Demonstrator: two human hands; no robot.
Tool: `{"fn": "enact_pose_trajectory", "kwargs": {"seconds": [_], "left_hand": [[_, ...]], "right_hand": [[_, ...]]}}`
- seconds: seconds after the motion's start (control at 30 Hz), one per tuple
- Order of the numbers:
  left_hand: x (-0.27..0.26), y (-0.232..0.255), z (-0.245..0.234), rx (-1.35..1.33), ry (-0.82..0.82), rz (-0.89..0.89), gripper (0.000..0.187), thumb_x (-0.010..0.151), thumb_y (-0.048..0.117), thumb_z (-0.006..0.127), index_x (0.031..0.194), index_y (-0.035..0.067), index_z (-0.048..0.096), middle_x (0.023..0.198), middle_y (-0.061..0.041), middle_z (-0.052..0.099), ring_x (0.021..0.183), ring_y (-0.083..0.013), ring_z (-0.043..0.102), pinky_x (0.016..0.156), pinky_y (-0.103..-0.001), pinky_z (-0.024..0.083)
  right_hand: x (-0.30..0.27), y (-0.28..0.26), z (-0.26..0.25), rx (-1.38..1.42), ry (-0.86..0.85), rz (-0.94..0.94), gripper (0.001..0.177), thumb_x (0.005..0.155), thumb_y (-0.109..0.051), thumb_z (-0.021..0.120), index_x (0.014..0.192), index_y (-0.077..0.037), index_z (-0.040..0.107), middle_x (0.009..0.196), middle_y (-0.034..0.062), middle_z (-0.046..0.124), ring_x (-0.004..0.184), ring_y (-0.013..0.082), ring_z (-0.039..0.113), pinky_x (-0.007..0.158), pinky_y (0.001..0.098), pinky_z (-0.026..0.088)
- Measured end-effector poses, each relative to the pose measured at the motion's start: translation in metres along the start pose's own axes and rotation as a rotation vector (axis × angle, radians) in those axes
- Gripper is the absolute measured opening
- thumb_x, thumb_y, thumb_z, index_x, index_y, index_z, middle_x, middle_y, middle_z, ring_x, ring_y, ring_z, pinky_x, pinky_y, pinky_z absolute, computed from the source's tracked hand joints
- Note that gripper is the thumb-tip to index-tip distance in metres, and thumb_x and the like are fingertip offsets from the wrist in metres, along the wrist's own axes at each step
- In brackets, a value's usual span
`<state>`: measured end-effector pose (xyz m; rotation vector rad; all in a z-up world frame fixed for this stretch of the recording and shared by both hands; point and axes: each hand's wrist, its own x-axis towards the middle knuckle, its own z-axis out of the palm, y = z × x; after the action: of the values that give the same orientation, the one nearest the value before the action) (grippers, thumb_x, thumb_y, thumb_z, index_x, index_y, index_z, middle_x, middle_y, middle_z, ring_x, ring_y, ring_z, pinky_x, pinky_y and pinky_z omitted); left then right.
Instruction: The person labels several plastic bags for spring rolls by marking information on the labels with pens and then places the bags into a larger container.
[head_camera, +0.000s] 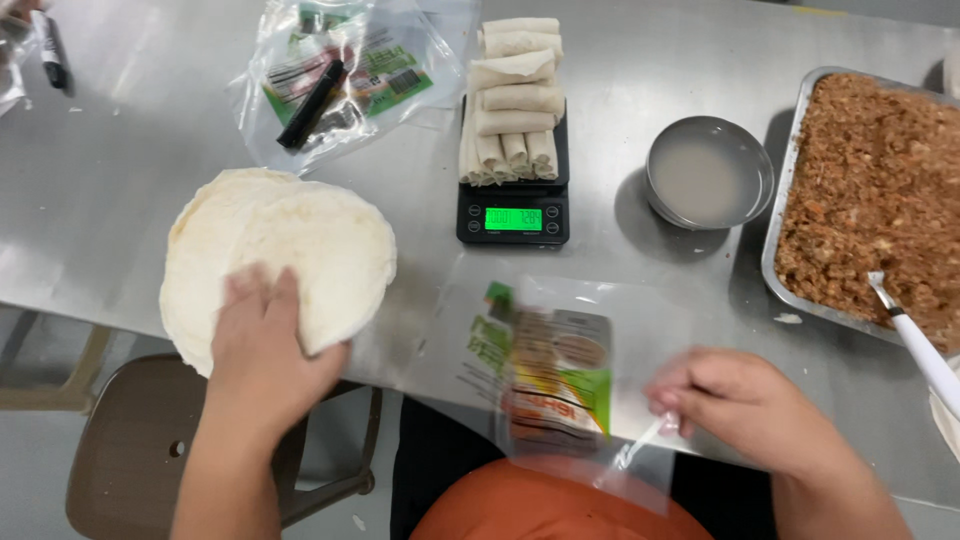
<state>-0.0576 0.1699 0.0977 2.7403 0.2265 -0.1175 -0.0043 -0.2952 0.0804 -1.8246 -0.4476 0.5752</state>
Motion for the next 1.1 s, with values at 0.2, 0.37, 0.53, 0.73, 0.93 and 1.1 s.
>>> {"fn": "enact_pose_trajectory", "kwargs": {"seconds": [0.2, 0.37, 0.53, 0.73, 0.93, 1.1], "left_hand": [[-0.042, 0.165, 0.053, -0.739, 0.122, 0.262, 0.017, 0.077, 0.029, 0.080, 0.083, 0.017, 0.070, 0.074, 0.000, 0.068, 0.064, -0.0180, 0.062, 0.061, -0.032, 0.049], [-0.009, 0.172, 0.133, -0.839, -0.424, 0.181, 0.039, 0.091, 0.018, 0.070, 0.067, 0.017, 0.039, 0.065, 0.004, 0.045, 0.064, -0.0138, 0.043, 0.060, -0.033, 0.035], [-0.008, 0.155, 0.147, -0.874, -0.250, -0.026, 0.024, 0.079, 0.008, 0.062, 0.062, 0.015, 0.046, 0.063, 0.001, 0.052, 0.062, -0.0132, 0.048, 0.057, -0.031, 0.039], [-0.022, 0.198, 0.129, -0.660, -0.240, 0.020, 0.025, 0.076, 0.017, 0.061, 0.062, 0.017, 0.040, 0.057, 0.003, 0.046, 0.056, -0.0164, 0.047, 0.054, -0.036, 0.038], [-0.023, 0.204, 0.122, -0.758, -0.341, 0.095, 0.019, 0.080, 0.014, 0.059, 0.075, 0.018, 0.041, 0.064, 0.002, 0.050, 0.060, -0.0189, 0.045, 0.058, -0.038, 0.037], [-0.034, 0.195, 0.118, -0.993, -0.325, 0.095, 0.025, 0.085, 0.005, 0.055, 0.074, 0.017, 0.036, 0.069, 0.003, 0.041, 0.067, -0.0145, 0.038, 0.061, -0.034, 0.034]], "right_hand": [[0.030, 0.056, 0.067, 0.170, 0.273, 0.177, 0.026, 0.081, -0.006, 0.085, 0.068, -0.011, 0.062, 0.070, 0.0014, 0.066, 0.064, 0.0114, 0.057, 0.061, 0.0257, 0.045], [0.025, 0.068, 0.067, 0.739, 0.173, 0.206, 0.016, 0.094, -0.010, 0.071, 0.085, -0.007, 0.057, 0.050, 0.0116, 0.050, 0.042, 0.0154, 0.039, 0.041, 0.0271, 0.025], [0.012, 0.044, 0.032, -0.101, 0.319, 0.506, 0.023, 0.084, -0.026, 0.079, 0.091, -0.016, 0.060, 0.077, 0.0011, 0.054, 0.068, 0.0130, 0.050, 0.064, 0.0286, 0.039], [-0.017, 0.026, 0.062, -0.878, 0.911, -0.582, 0.026, 0.083, -0.021, 0.082, 0.097, -0.009, 0.063, 0.110, 0.0133, 0.058, 0.099, 0.0316, 0.059, 0.090, 0.0452, 0.048], [-0.046, 0.024, 0.059, -0.766, 0.613, -0.557, 0.022, 0.086, -0.018, 0.074, 0.105, -0.008, 0.069, 0.100, 0.0104, 0.066, 0.095, 0.0239, 0.067, 0.095, 0.0426, 0.050], [-0.004, 0.000, 0.057, -0.684, 0.077, -0.511, 0.035, 0.093, -0.011, 0.041, 0.115, 0.000, 0.066, 0.128, 0.0214, 0.064, 0.119, 0.0369, 0.063, 0.114, 0.0564, 0.039]]}}
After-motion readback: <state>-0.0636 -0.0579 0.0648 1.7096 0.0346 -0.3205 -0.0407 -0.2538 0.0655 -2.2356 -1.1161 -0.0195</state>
